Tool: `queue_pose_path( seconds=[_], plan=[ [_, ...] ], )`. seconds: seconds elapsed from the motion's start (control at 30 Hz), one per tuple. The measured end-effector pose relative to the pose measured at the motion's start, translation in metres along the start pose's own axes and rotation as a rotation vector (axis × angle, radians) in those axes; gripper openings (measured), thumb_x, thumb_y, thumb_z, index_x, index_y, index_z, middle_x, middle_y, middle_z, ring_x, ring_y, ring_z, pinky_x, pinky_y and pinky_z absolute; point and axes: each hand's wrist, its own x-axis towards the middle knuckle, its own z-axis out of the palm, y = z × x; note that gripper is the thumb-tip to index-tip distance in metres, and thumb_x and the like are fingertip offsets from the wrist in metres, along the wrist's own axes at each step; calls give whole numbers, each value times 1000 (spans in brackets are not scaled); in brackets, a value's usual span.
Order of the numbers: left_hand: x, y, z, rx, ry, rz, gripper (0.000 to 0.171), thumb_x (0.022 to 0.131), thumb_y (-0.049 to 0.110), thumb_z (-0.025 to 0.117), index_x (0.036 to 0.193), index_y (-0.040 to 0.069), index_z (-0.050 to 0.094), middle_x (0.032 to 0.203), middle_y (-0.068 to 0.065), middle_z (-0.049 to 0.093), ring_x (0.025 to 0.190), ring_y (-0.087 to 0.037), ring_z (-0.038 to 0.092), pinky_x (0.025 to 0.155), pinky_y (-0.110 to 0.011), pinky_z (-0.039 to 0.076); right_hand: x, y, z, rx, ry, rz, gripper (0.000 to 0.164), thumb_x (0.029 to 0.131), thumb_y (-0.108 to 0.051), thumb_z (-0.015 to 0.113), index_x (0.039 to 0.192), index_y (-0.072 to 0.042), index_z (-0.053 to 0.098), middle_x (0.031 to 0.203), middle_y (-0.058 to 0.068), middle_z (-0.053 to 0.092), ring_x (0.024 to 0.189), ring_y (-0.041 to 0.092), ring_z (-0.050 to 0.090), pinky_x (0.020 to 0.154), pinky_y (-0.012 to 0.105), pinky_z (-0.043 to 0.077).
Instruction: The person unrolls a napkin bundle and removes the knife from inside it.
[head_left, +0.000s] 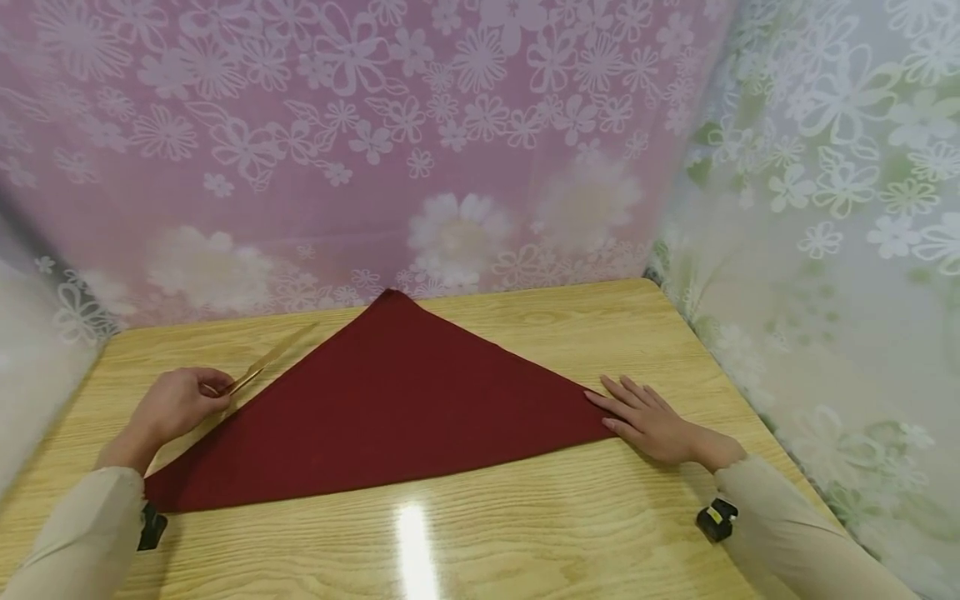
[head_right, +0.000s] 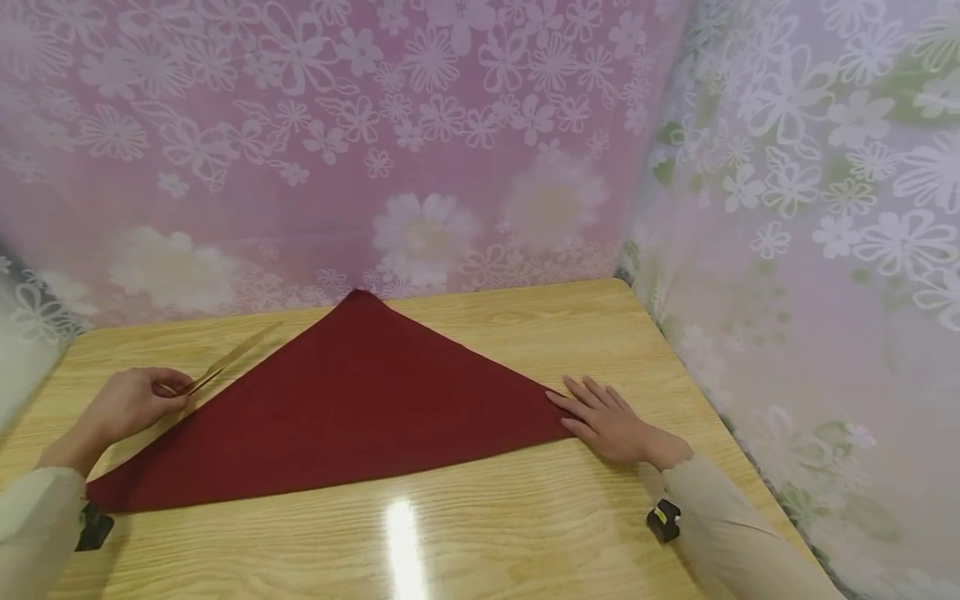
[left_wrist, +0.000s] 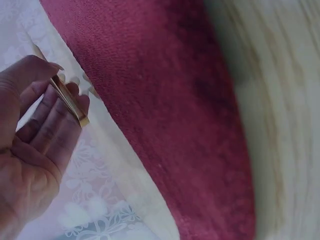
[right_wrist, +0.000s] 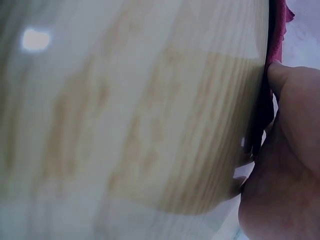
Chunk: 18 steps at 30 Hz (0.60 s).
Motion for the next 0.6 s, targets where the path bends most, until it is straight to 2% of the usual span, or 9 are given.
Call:
queue_pose_path(
  seconds=[0.27,0.47,0.6],
  plan=[
    [1,-5,1,89,-33,-40,31,85,17,69,104,-7,67,87,-15,68,77,-32,64,66,-49,50,0,0,0,-3,2,0,47,105,-25,40,150,-14,34,154,22,18,139,49,9,103,69,7],
    [1,-6,0,96,-42,-47,31,86,17,69,105,-8,67,92,-19,68,82,-37,63,67,-51,50,0,1,2,21,47,-53,47,104,-23,43,149,-16,37,153,24,21,136,53,12,99,73,10],
    [0,-8,0,78,-45,-55,31,86,17,69,105,-7,67,92,-19,68,82,-37,63,67,-51,50,-1,1,3,16,53,-57,47,104,-23,42,150,-17,36,153,24,21,136,53,13,98,72,11]
  ],
)
